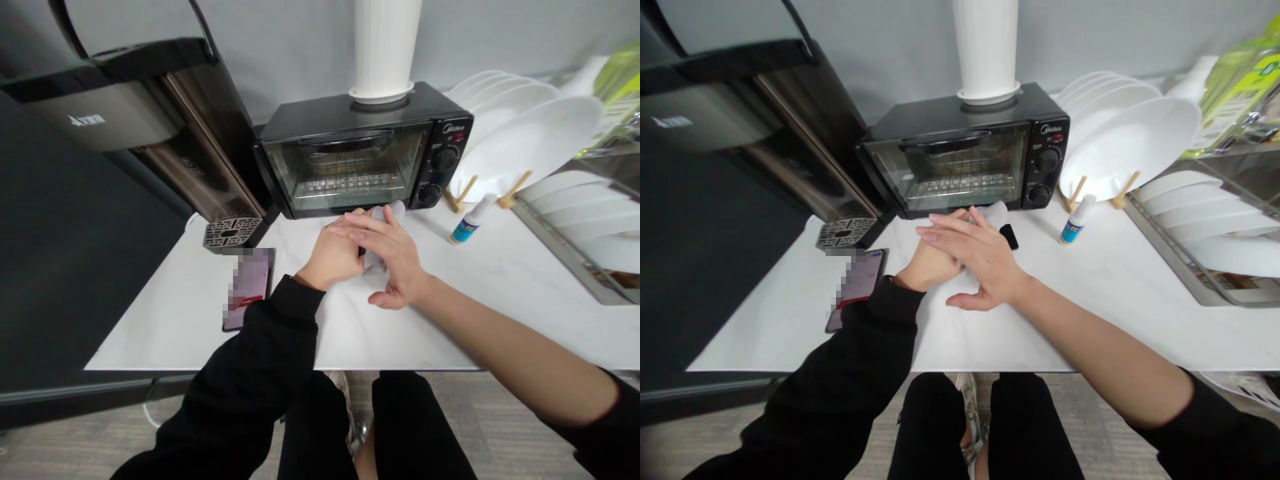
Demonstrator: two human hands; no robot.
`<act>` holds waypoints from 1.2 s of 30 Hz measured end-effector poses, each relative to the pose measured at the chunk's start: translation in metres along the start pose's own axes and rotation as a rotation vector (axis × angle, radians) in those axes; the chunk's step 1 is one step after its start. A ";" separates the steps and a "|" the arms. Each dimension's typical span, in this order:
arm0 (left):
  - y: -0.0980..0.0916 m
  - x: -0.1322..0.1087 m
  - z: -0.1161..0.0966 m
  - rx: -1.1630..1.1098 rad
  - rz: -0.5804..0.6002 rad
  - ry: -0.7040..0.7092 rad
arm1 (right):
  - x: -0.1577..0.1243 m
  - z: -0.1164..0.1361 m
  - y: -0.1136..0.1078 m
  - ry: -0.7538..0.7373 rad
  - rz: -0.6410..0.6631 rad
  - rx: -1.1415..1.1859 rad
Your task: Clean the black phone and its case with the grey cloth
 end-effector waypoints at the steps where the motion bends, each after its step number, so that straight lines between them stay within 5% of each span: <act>1: -0.001 0.000 -0.002 0.019 0.018 -0.013 | -0.001 -0.004 -0.001 0.037 -0.013 0.011; 7: -0.005 0.000 -0.012 0.015 0.046 0.064 | -0.005 -0.023 -0.008 0.267 -0.096 0.039; 13: -0.002 0.000 0.000 0.042 0.036 -0.032 | 0.000 -0.003 -0.001 0.058 -0.012 0.037; 20: -0.008 0.000 -0.016 0.093 0.016 0.074 | -0.008 -0.029 -0.008 0.257 -0.099 0.007; 27: -0.005 0.002 0.000 0.126 0.010 -0.099 | -0.002 -0.006 0.002 0.066 0.012 -0.055; 33: -0.007 0.001 -0.014 0.073 0.058 0.130 | -0.007 -0.026 -0.009 0.238 -0.082 -0.037; 36: -0.005 0.001 -0.008 0.104 0.040 0.054 | -0.006 -0.023 -0.006 0.225 -0.042 -0.036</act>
Point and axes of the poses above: each hand's wrist, its own x-axis towards the middle knuckle, its own y-axis out of the palm, z = x × y, the point moved 4 cm from there along x, towards the middle knuckle, and after that the axes turned 10 degrees about -x, right-handed, at the moved point
